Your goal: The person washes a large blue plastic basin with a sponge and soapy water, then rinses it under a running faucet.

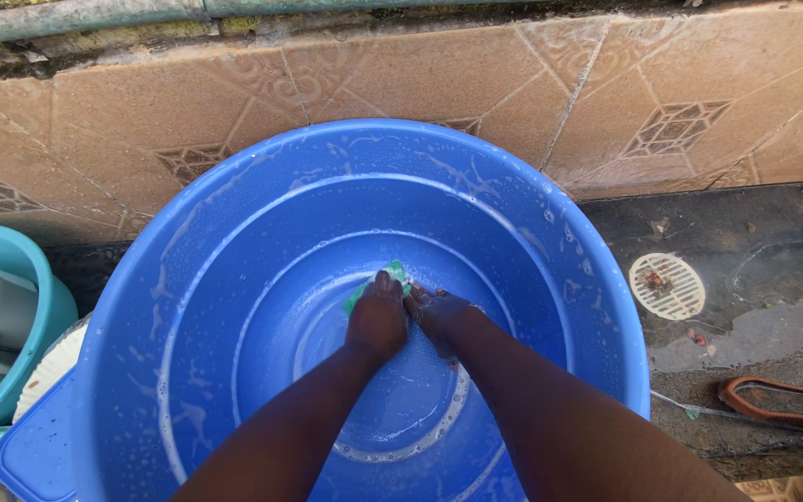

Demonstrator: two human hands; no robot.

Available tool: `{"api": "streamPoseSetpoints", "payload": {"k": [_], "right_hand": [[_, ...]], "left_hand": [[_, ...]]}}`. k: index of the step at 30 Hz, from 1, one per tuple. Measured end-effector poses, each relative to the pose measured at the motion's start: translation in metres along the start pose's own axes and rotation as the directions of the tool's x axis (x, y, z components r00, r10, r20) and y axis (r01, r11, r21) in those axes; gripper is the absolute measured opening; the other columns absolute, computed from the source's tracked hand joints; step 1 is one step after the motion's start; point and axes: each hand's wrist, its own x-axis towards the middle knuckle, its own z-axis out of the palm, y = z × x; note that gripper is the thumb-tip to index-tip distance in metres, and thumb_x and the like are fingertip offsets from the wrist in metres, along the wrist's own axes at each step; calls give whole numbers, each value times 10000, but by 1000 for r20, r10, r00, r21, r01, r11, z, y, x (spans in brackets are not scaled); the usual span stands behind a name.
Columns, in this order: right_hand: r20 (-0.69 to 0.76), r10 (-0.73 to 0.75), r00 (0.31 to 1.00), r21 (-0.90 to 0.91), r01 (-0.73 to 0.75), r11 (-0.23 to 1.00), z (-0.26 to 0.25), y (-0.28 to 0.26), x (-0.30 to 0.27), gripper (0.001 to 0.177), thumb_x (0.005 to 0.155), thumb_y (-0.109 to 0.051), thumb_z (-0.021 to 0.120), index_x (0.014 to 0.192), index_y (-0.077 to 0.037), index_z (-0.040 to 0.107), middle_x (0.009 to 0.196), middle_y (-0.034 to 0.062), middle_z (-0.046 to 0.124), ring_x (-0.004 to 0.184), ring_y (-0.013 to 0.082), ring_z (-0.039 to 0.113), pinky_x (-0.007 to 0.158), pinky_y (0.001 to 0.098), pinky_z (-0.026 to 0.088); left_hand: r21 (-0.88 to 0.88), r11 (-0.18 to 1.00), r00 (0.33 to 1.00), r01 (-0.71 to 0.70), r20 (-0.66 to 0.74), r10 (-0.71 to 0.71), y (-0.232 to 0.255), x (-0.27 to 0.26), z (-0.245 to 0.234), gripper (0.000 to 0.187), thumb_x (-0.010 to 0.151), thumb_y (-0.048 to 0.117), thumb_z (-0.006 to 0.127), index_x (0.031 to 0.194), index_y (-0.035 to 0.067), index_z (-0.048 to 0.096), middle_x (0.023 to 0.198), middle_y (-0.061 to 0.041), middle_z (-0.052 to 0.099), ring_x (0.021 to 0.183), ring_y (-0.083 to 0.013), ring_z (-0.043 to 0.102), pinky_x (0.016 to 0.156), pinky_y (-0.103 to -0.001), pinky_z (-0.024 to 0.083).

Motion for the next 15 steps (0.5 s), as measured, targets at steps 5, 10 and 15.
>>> {"api": "streamPoseSetpoints", "payload": {"k": [5, 10, 15], "right_hand": [[14, 3, 1000, -44, -2, 999, 4, 9, 5, 1455, 615, -87, 970, 1648, -153, -52, 1741, 55, -29, 1590, 185, 67, 1282, 407, 112], [-167, 55, 984, -174, -84, 981, 24, 20, 18, 1061, 797, -106, 787, 1608, -184, 107, 1740, 38, 2, 1590, 203, 56, 1279, 422, 95], [-263, 2, 965, -153, -43, 987, 18, 43, 35, 597, 1025, -130, 557, 1558, -224, 306, 1740, 17, 40, 1590, 226, 43, 1275, 441, 74]], "left_hand": [[-33, 938, 876, -344, 348, 334, -41, -57, -37, 544, 938, 187, 585, 1426, -11, 446, 1560, -330, 356, 1306, -427, 488, 1082, -491, 398], [190, 971, 955, -144, 283, 87, -39, -41, -39, 420, 979, 62, 405, 1379, -23, 501, 1380, -291, 557, 1093, -405, 682, 925, -510, 556], [-246, 968, 939, -51, 317, 130, 43, -52, -15, 287, 1165, 192, 357, 1235, 68, 606, 1089, -252, 694, 1027, -396, 690, 960, -513, 531]]}}
